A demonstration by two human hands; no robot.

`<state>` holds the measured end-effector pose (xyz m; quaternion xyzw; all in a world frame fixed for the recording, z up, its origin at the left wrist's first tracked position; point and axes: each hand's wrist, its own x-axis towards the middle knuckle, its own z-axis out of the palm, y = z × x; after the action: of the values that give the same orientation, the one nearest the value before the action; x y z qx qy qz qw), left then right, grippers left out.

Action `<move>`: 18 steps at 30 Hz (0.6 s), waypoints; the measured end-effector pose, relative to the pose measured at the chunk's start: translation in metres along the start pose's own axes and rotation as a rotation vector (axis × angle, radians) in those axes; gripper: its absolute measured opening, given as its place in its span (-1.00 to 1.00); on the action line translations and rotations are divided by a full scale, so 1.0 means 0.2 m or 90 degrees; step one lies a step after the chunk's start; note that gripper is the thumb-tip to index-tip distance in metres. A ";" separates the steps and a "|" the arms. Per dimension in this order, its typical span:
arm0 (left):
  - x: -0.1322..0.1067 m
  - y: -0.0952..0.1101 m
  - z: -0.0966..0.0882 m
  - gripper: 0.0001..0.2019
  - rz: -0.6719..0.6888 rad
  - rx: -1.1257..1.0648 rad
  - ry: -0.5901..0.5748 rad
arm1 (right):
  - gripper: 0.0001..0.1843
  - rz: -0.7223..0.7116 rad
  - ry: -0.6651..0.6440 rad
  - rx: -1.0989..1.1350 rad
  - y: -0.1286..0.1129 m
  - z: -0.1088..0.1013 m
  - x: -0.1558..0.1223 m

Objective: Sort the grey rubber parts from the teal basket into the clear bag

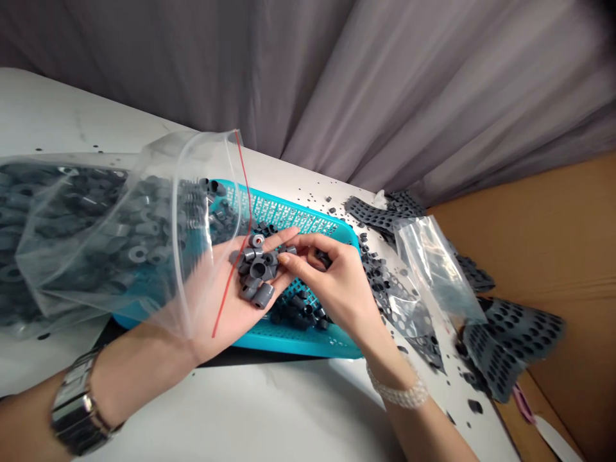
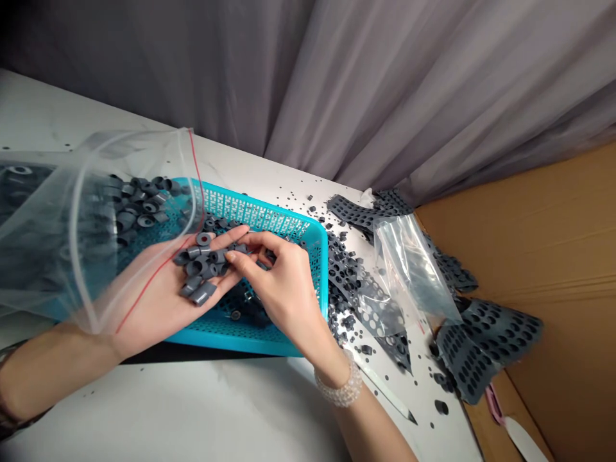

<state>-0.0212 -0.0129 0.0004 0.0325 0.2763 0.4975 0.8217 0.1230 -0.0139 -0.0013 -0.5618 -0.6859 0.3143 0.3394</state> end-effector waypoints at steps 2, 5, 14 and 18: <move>0.00 0.00 0.00 -0.74 0.008 -0.001 0.003 | -0.88 -0.029 0.027 -0.033 0.00 0.01 -0.01; 0.01 0.00 0.01 -0.74 0.006 -0.006 0.013 | -0.95 -0.071 0.075 -0.111 -0.01 0.01 -0.02; 0.01 0.00 0.00 -0.71 -0.002 -0.021 0.051 | -0.81 0.110 -0.019 0.301 -0.02 -0.05 0.01; -0.01 0.00 0.02 -0.56 -0.017 -0.023 0.054 | -0.76 0.210 -0.078 0.608 0.00 -0.10 0.04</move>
<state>-0.0203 -0.0128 0.0039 -0.0074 0.3023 0.4922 0.8162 0.1373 -0.0053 0.0115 -0.4252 -0.3869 0.6744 0.4633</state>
